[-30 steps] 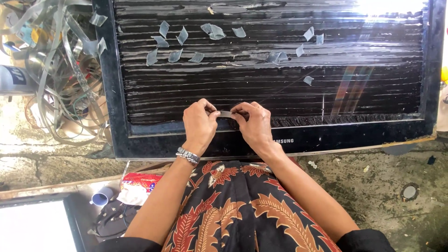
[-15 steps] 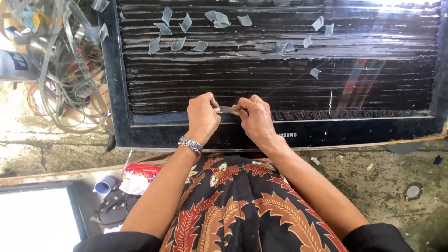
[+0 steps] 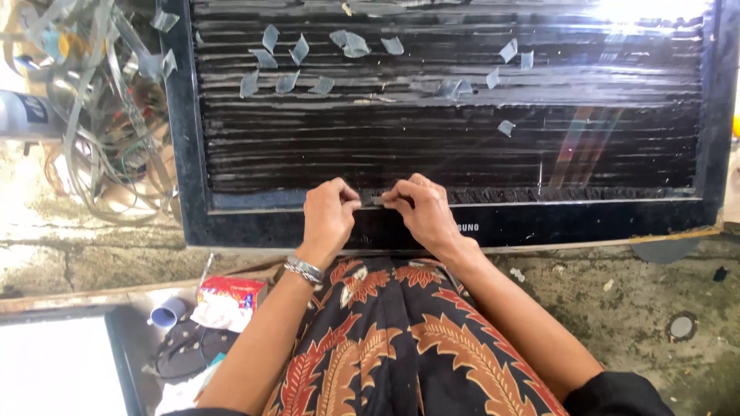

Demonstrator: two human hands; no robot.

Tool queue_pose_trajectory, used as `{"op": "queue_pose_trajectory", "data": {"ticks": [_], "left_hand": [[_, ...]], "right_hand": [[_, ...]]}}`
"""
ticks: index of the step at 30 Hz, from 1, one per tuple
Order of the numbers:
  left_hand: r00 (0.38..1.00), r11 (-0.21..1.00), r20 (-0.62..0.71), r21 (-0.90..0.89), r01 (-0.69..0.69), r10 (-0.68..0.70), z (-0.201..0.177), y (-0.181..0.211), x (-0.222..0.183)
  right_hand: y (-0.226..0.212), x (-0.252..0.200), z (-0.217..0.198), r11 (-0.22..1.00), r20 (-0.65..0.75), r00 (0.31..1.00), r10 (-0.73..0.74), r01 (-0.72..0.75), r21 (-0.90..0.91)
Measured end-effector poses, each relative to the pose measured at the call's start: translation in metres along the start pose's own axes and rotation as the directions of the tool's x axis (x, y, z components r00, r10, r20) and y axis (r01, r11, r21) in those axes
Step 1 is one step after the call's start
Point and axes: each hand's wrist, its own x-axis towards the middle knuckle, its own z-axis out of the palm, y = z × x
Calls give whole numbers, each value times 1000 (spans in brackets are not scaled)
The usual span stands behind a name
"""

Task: Using a razor blade to manually scrape off the polarizing film from a television screen.

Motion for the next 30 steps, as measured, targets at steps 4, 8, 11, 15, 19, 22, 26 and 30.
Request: {"op": "queue_pose_trajectory", "data": {"ticks": [4, 8, 11, 15, 19, 22, 26, 30], "left_hand": [[998, 997, 61, 67, -35, 31, -8, 13, 6], [991, 978, 48, 161, -132, 125, 12, -4, 17], [989, 980, 93, 156, -128, 114, 29, -10, 14], [980, 966, -29, -165, -200, 197, -43, 51, 14], [871, 956, -397, 69, -285, 289, -145, 35, 32], [884, 983, -467, 159, 94, -9, -199, -8, 32], [948, 983, -315, 158, 93, -39, -157, -25, 22], [975, 976, -39, 2, -217, 217, -69, -12, 33]], "right_hand": [[4, 2, -5, 996, -84, 993, -86, 88, 26], [5, -4, -22, 980, -192, 961, -198, 187, -74], [9, -16, -51, 981, -299, 936, -187, 162, -107], [1, -27, -68, 999, -416, 908, -45, 41, -17], [-16, -18, -50, 995, -379, 922, 79, -48, 92], [-32, 1, -22, 989, -240, 967, 86, -53, 140], [-36, 24, 20, 975, -166, 978, 124, -89, 204], [-37, 32, 28, 971, -161, 974, 160, -126, 204]]}}
